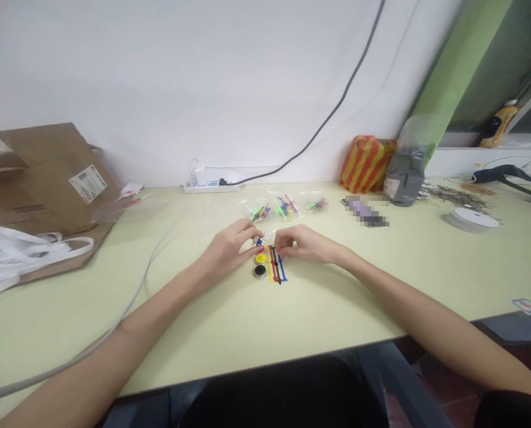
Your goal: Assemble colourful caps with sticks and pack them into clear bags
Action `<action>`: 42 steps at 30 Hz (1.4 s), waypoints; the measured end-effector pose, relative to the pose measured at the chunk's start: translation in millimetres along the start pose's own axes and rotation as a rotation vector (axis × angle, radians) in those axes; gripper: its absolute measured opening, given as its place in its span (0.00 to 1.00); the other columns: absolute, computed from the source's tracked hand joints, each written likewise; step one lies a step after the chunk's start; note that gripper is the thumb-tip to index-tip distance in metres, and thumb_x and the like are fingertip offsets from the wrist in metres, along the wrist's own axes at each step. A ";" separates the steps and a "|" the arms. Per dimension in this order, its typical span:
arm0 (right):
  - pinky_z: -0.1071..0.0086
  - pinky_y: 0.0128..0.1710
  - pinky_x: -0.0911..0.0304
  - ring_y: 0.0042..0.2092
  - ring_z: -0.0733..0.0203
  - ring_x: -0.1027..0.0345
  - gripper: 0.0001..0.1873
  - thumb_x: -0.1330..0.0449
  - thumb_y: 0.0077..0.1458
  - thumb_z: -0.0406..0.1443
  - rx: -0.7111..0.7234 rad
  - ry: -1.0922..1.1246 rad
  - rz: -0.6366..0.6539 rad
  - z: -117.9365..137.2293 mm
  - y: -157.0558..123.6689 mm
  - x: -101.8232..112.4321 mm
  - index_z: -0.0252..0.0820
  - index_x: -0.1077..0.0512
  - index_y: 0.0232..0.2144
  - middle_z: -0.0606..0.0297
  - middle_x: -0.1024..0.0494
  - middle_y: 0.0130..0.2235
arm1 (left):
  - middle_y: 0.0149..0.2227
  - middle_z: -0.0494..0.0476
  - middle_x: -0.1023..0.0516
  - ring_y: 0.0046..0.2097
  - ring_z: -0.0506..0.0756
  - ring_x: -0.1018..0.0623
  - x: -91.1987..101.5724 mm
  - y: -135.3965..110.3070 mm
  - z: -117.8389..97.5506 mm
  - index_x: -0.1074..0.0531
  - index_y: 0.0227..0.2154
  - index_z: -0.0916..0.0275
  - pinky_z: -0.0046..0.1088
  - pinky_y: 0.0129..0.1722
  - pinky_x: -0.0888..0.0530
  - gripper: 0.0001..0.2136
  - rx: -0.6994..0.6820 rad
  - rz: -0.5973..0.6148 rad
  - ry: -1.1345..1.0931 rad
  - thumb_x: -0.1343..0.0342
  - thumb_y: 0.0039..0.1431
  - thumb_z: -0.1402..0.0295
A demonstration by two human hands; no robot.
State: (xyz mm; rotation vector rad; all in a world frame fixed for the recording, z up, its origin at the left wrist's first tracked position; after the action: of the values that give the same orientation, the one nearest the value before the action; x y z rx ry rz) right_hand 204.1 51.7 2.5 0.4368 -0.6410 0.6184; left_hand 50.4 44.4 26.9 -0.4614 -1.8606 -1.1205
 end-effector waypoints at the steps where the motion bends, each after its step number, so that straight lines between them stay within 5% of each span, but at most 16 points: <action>1: 0.69 0.37 0.36 0.34 0.62 0.28 0.06 0.43 0.55 0.27 -0.001 0.007 -0.002 0.3 -0.2 0.1 0.39 0.29 0.34 0.64 0.21 0.34 | 0.41 0.57 0.27 0.42 0.55 0.25 -0.6 -0.2 1.1 0.29 0.43 0.59 0.31 0.40 0.30 0.06 0.012 0.003 -0.012 0.46 0.67 0.66; 7: 0.71 0.36 0.37 0.33 0.63 0.30 0.06 0.45 0.58 0.28 0.001 -0.106 -0.126 3.1 -0.4 9.6 0.39 0.29 0.34 0.65 0.23 0.32 | 0.40 0.54 0.23 0.40 0.54 0.24 -4.8 -1.7 -2.8 0.30 0.44 0.59 0.32 0.41 0.29 0.07 0.030 0.065 -0.089 0.46 0.68 0.64; 15: 0.72 0.33 0.41 0.32 0.65 0.33 0.05 0.45 0.58 0.29 -0.038 -0.216 -0.222 -6.3 0.5 15.9 0.40 0.29 0.34 0.66 0.24 0.31 | 0.36 0.56 0.25 0.39 0.55 0.26 5.3 0.0 -30.6 0.29 0.40 0.60 0.32 0.40 0.30 0.04 -0.166 0.095 -0.081 0.45 0.64 0.68; 19: 0.71 0.32 0.42 0.31 0.65 0.34 0.05 0.44 0.58 0.28 -0.065 -0.272 -0.233 -7.1 0.1 15.9 0.40 0.28 0.34 0.65 0.23 0.32 | 0.34 0.54 0.26 0.36 0.54 0.27 3.1 -0.8 -26.7 0.29 0.39 0.60 0.31 0.38 0.30 0.03 -0.154 0.078 -0.049 0.46 0.64 0.71; 27: 0.70 0.36 0.37 0.40 0.61 0.26 0.10 0.43 0.64 0.40 0.081 0.143 -0.205 24.0 -1.1 5.0 0.41 0.30 0.43 0.62 0.20 0.40 | 0.42 0.58 0.25 0.42 0.55 0.24 7.4 0.0 -21.4 0.29 0.42 0.60 0.32 0.42 0.28 0.04 -0.138 -0.047 -0.027 0.45 0.67 0.67; 32: 0.70 0.34 0.36 0.36 0.63 0.28 0.14 0.38 0.61 0.43 0.091 0.294 -0.183 32.5 0.6 -7.8 0.44 0.36 0.43 0.66 0.23 0.37 | 0.43 0.58 0.25 0.44 0.55 0.24 9.3 0.0 -23.5 0.31 0.43 0.59 0.32 0.42 0.28 0.06 -0.144 -0.063 -0.044 0.44 0.67 0.65; 38: 0.71 0.33 0.38 0.34 0.64 0.32 0.07 0.41 0.59 0.35 -0.006 0.041 -0.264 3.6 2.0 17.6 0.41 0.31 0.40 0.66 0.25 0.34 | 0.46 0.59 0.25 0.46 0.57 0.23 3.7 -1.3 -4.3 0.36 0.54 0.58 0.36 0.46 0.27 0.15 0.016 -0.058 -0.021 0.47 0.68 0.61; 42: 0.70 0.35 0.37 0.35 0.62 0.32 0.05 0.40 0.54 0.33 -0.098 -0.084 -0.132 -22.3 1.2 25.2 0.39 0.27 0.35 0.64 0.24 0.33 | 0.48 0.58 0.26 0.48 0.57 0.24 -2.7 -3.4 8.5 0.36 0.57 0.56 0.37 0.48 0.27 0.15 0.111 0.003 -0.012 0.53 0.70 0.66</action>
State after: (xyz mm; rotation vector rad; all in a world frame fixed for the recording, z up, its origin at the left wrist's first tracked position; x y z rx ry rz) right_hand 228.6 74.8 3.4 0.4111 -0.7132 0.4435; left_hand 45.3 50.1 21.2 -0.4075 -1.9204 -1.0085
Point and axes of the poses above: each hand's wrist, its own y-axis towards the middle knuckle, its own x-axis out of the back of the hand, z = x × y, the point moved 7 cm from there along y, towards the middle knuckle
